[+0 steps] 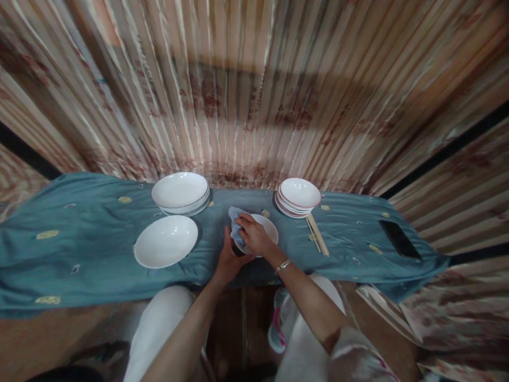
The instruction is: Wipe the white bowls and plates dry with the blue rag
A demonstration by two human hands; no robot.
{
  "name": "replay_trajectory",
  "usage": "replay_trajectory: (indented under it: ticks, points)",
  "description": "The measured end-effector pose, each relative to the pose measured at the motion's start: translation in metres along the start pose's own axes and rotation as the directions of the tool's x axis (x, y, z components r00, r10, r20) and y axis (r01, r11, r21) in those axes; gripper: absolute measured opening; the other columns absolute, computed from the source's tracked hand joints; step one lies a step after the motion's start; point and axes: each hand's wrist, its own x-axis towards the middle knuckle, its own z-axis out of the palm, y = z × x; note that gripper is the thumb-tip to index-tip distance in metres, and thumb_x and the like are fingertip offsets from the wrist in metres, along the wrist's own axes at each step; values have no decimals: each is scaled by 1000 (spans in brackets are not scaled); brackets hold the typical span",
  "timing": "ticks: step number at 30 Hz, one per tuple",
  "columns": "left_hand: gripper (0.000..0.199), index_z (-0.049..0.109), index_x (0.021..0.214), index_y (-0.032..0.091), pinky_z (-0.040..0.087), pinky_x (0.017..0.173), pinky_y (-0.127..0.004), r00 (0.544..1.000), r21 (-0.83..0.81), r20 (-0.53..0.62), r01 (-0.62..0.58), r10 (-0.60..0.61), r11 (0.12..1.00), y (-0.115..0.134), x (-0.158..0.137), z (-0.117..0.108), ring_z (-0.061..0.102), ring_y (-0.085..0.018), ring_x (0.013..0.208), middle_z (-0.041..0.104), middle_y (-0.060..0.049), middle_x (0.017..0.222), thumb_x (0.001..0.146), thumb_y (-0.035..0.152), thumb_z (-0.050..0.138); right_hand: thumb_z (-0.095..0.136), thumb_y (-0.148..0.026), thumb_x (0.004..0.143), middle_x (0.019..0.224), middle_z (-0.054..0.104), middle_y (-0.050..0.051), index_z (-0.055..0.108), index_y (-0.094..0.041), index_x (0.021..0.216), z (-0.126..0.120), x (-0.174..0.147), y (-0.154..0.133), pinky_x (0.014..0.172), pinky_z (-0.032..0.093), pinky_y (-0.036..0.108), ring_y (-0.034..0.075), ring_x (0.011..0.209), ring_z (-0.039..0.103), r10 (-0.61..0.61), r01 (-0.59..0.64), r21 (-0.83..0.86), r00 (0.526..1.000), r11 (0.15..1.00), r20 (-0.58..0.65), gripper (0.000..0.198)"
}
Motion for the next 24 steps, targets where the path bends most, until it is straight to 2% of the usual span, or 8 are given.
replay_trajectory:
  ticks: [4, 7, 9, 14, 18, 21, 24]
  points:
    - [132, 6, 155, 23, 23, 118, -48, 1000, 21, 16, -11, 11, 1000, -5, 2, -2, 29, -31, 145, 33, -16, 156, 51, 27, 88, 45, -7, 91, 123, 63, 14, 62, -9, 120, -11, 12, -3, 106, 40, 33, 23, 117, 56, 49, -40, -243, 998, 969, 32, 34]
    - [132, 3, 155, 20, 22, 118, -47, 999, 61, 40, -18, 16, 998, -4, 2, -3, 29, -30, 145, 33, -16, 156, 54, 33, 87, 43, -8, 93, 118, 65, 16, 62, -9, 119, -21, 15, -1, 102, 42, 34, 23, 112, 58, 146, -122, -406, 989, 906, 29, 32]
    - [128, 7, 155, 18, 20, 119, -45, 999, 105, 36, -27, 23, 994, -2, 0, -3, 25, -30, 147, 29, -17, 158, 55, 35, 86, 42, -9, 94, 113, 67, 17, 63, -9, 116, -28, 14, 3, 98, 44, 34, 24, 109, 59, 226, -197, -473, 974, 859, 7, 30]
    - [111, 27, 150, 14, 18, 120, -45, 997, 173, 22, -81, 78, 982, 1, -1, -3, 24, -32, 146, 31, -19, 157, 58, 37, 84, 41, -15, 97, 108, 69, 18, 65, -10, 109, -45, 1, 14, 90, 48, 35, 25, 105, 63, 393, -332, -585, 919, 740, -25, 27]
    - [106, 31, 147, 15, 19, 119, -48, 992, 188, 23, -127, 125, 974, -3, 0, -2, 28, -34, 145, 34, -19, 155, 58, 39, 83, 41, -23, 99, 102, 71, 19, 66, -10, 106, -60, -17, 16, 80, 51, 33, 26, 97, 68, 491, -379, -645, 871, 664, -6, 29]
    - [102, 34, 146, 16, 20, 118, -49, 986, 200, 25, -166, 165, 966, -6, 2, -2, 29, -34, 144, 37, -18, 153, 59, 40, 82, 42, -24, 98, 98, 72, 21, 68, -10, 102, -68, -33, 12, 77, 52, 34, 28, 94, 70, 515, -365, -678, 857, 638, 23, 31]
    - [99, 36, 145, 18, 20, 119, -49, 985, 218, 29, -174, 172, 960, -6, 3, -2, 30, -33, 144, 38, -17, 153, 60, 40, 82, 40, -16, 96, 91, 72, 22, 70, -7, 98, -69, -49, 5, 76, 52, 36, 29, 91, 70, 488, -320, -676, 870, 664, 67, 31]
